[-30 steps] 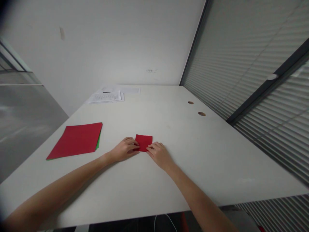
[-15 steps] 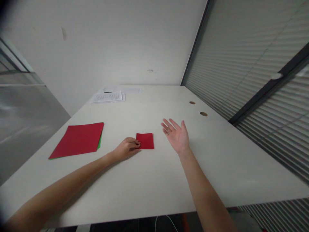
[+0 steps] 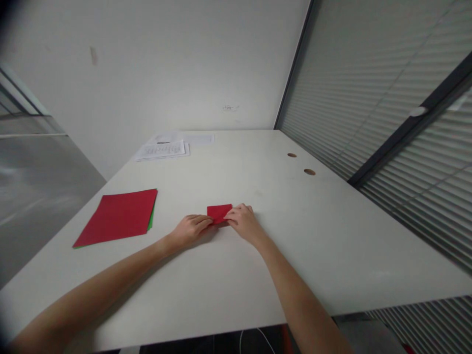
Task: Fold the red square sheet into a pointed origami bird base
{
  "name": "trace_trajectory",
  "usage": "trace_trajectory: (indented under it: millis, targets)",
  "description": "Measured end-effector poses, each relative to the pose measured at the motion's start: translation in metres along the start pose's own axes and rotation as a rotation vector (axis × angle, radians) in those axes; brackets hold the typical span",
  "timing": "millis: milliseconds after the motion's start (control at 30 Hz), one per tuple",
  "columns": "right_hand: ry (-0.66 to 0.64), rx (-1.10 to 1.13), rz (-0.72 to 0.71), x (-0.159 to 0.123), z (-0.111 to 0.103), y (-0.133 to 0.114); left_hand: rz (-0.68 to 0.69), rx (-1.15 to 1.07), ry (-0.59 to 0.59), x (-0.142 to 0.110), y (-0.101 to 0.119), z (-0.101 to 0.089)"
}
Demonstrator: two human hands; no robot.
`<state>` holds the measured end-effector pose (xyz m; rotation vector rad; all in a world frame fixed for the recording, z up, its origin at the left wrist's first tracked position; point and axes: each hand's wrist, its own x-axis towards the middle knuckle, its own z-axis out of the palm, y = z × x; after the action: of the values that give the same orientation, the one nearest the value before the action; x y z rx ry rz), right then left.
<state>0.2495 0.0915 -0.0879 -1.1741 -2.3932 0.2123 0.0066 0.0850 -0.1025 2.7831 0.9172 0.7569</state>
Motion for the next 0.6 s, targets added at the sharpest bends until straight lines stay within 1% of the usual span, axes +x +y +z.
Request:
trace_trajectory:
  millis: [67, 100, 133, 200, 233, 267, 300, 333, 400, 467, 500, 600]
  targets:
    - [0.101, 0.066, -0.014, 0.000, -0.002, 0.000, -0.070, -0.141, 0.070, 0.002, 0.001, -0.002]
    - [0.175, 0.129, -0.002, 0.000, -0.003, -0.001, -0.137, -0.242, 0.123, 0.004, 0.002, -0.004]
    - [0.258, 0.210, 0.028, 0.000, -0.003, -0.003, -0.227, -0.368, 0.192, 0.007, 0.004, -0.007]
    - [0.416, 0.411, 0.131, 0.001, -0.003, -0.007, -0.492, -0.681, 0.397, 0.015, 0.007, -0.013]
    - [0.475, 0.521, 0.195, 0.002, -0.002, -0.010, -0.615, -0.868, 0.495, 0.020, 0.009, -0.016]
    - [0.508, 0.631, 0.258, 0.002, -0.001, -0.012, -0.705, -1.046, 0.584, 0.024, 0.011, -0.019]
    - [0.519, 0.734, 0.316, 0.003, 0.000, -0.014, -0.763, -1.200, 0.659, 0.027, 0.013, -0.022]
    - [0.507, 0.826, 0.364, 0.005, 0.001, -0.016, -0.802, -1.321, 0.709, 0.029, 0.015, -0.024]
    - [0.435, 0.986, 0.413, 0.007, 0.003, -0.021, -0.834, -1.462, 0.761, 0.031, 0.019, -0.026]
    - [0.366, 1.103, 0.421, 0.009, 0.005, -0.026, -0.847, -1.505, 0.765, 0.031, 0.022, -0.025]
    - [0.355, 1.137, 0.434, 0.010, 0.005, -0.028, -0.852, -1.511, 0.764, 0.031, 0.023, -0.025]
    - [0.413, 1.129, 0.544, 0.011, 0.004, -0.031, -0.866, -1.508, 0.765, 0.030, 0.026, -0.021]
